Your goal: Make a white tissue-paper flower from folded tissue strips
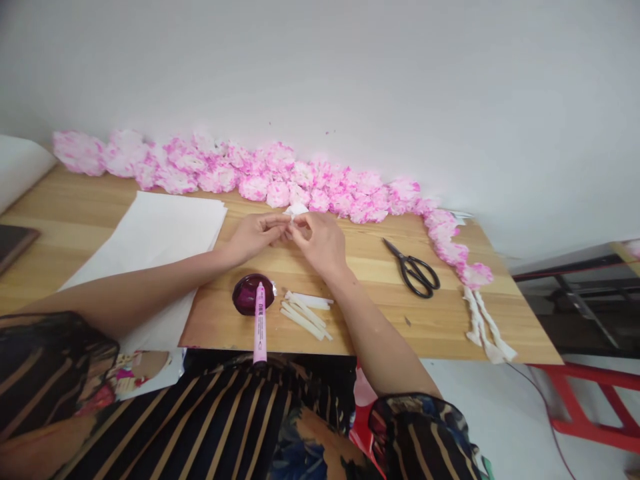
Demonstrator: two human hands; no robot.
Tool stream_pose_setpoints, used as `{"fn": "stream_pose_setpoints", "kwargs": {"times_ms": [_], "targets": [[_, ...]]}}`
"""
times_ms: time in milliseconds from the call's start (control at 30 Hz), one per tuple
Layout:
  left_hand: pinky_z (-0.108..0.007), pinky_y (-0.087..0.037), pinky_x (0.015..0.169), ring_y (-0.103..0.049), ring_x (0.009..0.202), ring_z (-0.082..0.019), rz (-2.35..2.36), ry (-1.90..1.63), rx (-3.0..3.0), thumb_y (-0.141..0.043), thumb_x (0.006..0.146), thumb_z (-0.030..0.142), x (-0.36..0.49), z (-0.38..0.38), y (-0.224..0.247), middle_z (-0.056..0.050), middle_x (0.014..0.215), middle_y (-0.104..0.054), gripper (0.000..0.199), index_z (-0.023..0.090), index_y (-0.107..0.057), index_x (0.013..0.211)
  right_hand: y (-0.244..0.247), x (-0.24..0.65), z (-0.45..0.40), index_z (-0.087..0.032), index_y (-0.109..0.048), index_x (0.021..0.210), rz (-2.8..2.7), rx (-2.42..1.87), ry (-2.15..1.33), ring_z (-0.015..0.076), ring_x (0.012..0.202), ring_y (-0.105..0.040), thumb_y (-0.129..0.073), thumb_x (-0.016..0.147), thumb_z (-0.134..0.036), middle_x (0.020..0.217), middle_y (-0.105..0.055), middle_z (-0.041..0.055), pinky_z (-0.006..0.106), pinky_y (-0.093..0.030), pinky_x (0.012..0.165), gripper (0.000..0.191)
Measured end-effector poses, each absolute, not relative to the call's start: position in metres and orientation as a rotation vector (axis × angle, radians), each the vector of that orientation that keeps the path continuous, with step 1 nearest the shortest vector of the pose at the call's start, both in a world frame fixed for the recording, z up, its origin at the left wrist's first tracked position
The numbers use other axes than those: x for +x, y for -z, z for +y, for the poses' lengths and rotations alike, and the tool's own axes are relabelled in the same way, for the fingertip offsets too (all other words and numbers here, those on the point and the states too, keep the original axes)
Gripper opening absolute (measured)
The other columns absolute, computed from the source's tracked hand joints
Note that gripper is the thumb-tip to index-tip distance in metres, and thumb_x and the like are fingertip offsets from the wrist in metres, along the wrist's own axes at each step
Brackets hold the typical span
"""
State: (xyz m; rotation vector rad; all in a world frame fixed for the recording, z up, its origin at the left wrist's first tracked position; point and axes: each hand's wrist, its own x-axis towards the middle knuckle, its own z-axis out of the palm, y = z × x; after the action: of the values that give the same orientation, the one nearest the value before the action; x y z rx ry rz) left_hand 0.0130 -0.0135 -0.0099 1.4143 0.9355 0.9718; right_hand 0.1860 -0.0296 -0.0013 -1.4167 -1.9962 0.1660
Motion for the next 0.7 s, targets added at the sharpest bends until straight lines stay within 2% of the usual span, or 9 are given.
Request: {"fn": "stream_pose_setpoints", "kwargs": {"times_ms": [200, 433, 600, 700], "targets": [[-0.021, -0.053, 0.069, -0.067, 0.069, -0.01, 0.924, -0.949, 1.461, -0.057, 0.083, 0.01, 0.0134, -0.0163, 0.01, -0.003, 0.085, -0.075, 0.028, 0.015, -0.074, 0.104, 0.0027, 0.1877, -0.0283, -0.023, -0.066, 0.082, -1.997, -1.446, -0.122, 0.022, 0.079, -0.062, -0.06, 0.086, -0.025, 0.085, -0.073, 0.0052, 0.036, -0.044, 0.076, 0.008], [-0.019, -0.048, 0.061, -0.06, 0.06, -0.008, 0.942, -0.989, 1.49, -0.059, 0.081, 0.018, 0.0119, -0.0152, 0.0081, 0.0, 0.074, -0.07, 0.014, 0.014, -0.072, 0.085, 0.0015, 0.1865, -0.0288, -0.023, -0.066, 0.079, -1.937, -1.405, -0.333, 0.0192, 0.076, -0.064, -0.057, 0.084, -0.023, 0.081, -0.072, 0.0027, 0.033, -0.046, 0.072, 0.01], [-0.018, -0.047, 0.059, -0.059, 0.06, -0.008, 0.941, -1.024, 1.439, -0.064, 0.08, 0.024, 0.0128, -0.0139, 0.0094, -0.001, 0.072, -0.068, 0.012, 0.013, -0.066, 0.079, -0.0004, 0.1834, -0.0308, -0.022, -0.066, 0.079, -1.898, -1.388, -0.552, 0.0175, 0.075, -0.064, -0.058, 0.082, -0.024, 0.081, -0.073, 0.0011, 0.031, -0.046, 0.071, 0.009], [-0.019, -0.047, 0.058, -0.058, 0.057, -0.007, 0.964, -1.021, 1.427, -0.063, 0.08, 0.022, 0.0133, -0.0135, 0.0098, -0.001, 0.068, -0.066, 0.009, 0.013, -0.064, 0.077, -0.001, 0.1826, -0.0316, -0.022, -0.066, 0.079, -1.895, -1.398, -0.582, 0.0172, 0.075, -0.063, -0.058, 0.082, -0.025, 0.081, -0.073, 0.0011, 0.031, -0.046, 0.07, 0.009]]}}
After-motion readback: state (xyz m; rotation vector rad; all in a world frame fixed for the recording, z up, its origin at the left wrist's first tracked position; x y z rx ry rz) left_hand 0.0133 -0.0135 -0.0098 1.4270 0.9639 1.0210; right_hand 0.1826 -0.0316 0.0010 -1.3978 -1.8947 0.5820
